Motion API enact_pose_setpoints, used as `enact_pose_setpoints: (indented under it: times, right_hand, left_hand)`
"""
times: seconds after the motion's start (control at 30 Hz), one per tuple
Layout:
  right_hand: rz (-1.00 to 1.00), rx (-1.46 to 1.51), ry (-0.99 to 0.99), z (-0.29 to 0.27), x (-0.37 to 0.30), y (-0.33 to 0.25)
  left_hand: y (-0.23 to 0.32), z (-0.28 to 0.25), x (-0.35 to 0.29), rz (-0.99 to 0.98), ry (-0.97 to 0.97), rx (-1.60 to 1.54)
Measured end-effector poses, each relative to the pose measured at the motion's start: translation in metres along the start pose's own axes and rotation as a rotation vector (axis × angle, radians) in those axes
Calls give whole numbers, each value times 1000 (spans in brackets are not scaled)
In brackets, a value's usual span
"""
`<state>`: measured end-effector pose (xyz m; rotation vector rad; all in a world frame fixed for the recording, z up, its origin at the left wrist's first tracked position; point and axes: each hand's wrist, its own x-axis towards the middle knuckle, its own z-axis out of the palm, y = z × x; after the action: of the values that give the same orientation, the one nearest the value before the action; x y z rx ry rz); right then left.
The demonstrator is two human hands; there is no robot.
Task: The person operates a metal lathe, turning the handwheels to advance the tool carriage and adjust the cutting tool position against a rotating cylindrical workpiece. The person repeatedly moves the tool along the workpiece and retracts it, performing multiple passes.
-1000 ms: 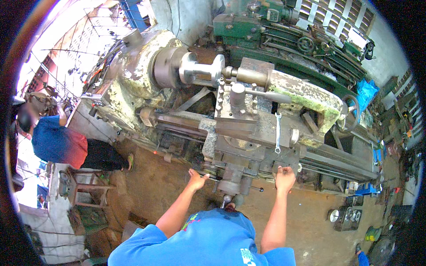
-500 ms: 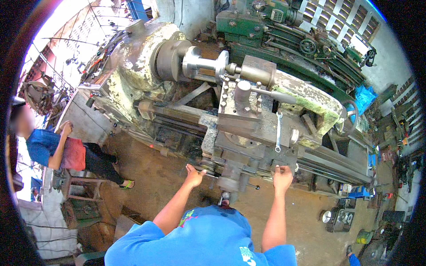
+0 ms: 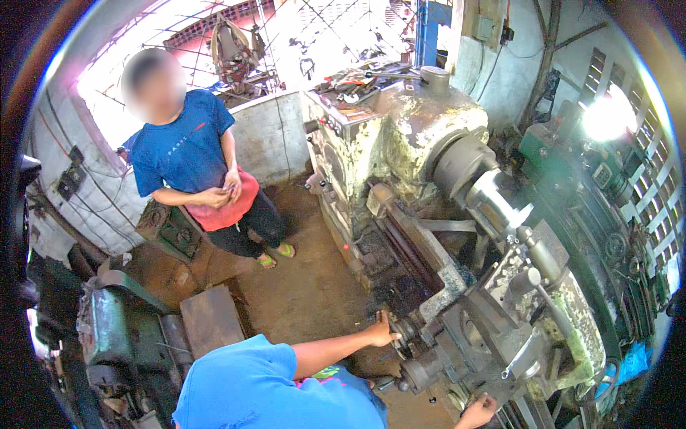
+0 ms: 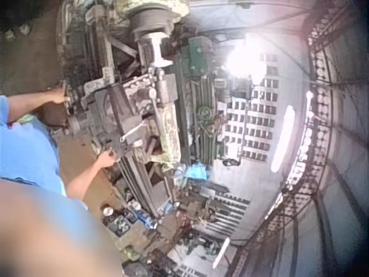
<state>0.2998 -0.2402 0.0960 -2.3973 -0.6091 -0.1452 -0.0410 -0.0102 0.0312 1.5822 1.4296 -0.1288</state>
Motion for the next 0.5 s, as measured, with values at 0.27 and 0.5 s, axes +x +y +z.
enact_pose_setpoints:
  times: [0.27,0.5]
  right_hand:
    - [76,15,34,-6,0,-7]
    - [78,299,93,-13,-10,-20]
  left_hand:
    - [-5,5,9,26,18,89]
    - [-12,6,9,8,35,26]
